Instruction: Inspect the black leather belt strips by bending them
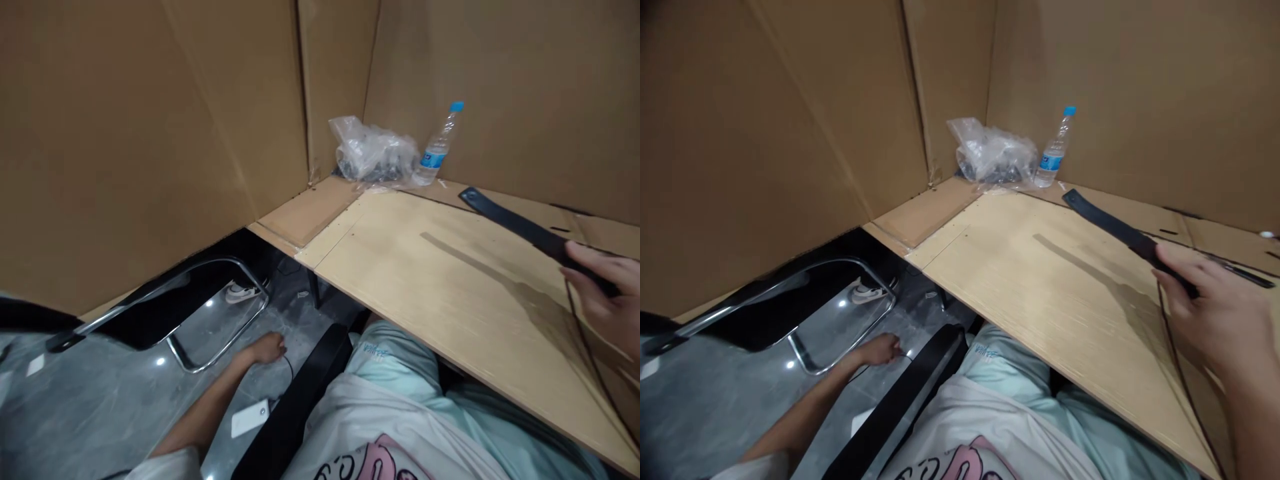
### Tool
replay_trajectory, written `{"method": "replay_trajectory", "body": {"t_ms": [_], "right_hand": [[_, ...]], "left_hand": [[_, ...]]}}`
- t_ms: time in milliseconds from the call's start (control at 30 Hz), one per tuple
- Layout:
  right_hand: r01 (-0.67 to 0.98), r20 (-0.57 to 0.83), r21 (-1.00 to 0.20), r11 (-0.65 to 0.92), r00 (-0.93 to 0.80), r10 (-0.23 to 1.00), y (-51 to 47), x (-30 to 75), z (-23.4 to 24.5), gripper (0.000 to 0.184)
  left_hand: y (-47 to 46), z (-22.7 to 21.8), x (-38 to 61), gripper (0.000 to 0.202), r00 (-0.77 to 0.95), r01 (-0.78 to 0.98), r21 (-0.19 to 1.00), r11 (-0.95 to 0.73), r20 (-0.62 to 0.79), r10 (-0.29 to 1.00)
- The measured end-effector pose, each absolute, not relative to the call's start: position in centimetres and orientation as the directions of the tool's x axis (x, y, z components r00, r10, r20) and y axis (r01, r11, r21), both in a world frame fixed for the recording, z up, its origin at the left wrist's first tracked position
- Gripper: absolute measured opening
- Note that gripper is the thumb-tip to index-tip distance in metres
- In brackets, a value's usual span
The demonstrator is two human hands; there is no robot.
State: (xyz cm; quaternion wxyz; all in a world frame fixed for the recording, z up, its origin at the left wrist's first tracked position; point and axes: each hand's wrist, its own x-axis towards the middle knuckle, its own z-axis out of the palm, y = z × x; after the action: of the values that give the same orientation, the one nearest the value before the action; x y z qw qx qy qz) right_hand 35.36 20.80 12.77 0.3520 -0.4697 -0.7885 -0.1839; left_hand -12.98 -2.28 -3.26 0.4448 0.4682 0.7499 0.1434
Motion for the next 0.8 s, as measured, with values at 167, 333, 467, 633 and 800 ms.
{"method": "replay_trajectory", "body": {"t_ms": [167, 333, 467, 633, 800], "right_hand": [[0.846, 0.745, -0.003, 0.533, -0.354, 0.565, 20.2, 34.4, 13.6, 0.04], [0.808, 0.716, -0.076, 0.584, -0.363, 0.596, 19.5, 33.7, 13.6, 0.034], [0.81, 0.672, -0.136, 0.571, -0.348, 0.654, 19.4, 33.4, 13.6, 0.036], [0.818, 0.655, -0.201, 0.54, -0.298, 0.694, 19.5, 34.3, 14.0, 0.041], [0.82, 0.664, -0.253, 0.514, -0.239, 0.709, 19.3, 35.0, 14.5, 0.042]], "left_hand": [[5.0, 11.3, -6.4, 0.026, 0.516, 0.256, 0.965, 0.054, -0.184, 0.837], [11.6, 16.6, 3.4, 0.028, 0.526, -0.179, 0.98, -0.084, 0.167, 0.834], [19.0, 15.1, 11.9, 0.044, 0.344, -0.083, 0.996, -0.033, 0.06, 0.937], [24.9, 14.0, 18.6, 0.045, 0.524, -0.288, 0.957, -0.037, 0.19, 0.83], [24.8, 13.7, 20.3, 0.043, 0.45, -0.535, 0.84, 0.089, 0.194, 0.872]]}}
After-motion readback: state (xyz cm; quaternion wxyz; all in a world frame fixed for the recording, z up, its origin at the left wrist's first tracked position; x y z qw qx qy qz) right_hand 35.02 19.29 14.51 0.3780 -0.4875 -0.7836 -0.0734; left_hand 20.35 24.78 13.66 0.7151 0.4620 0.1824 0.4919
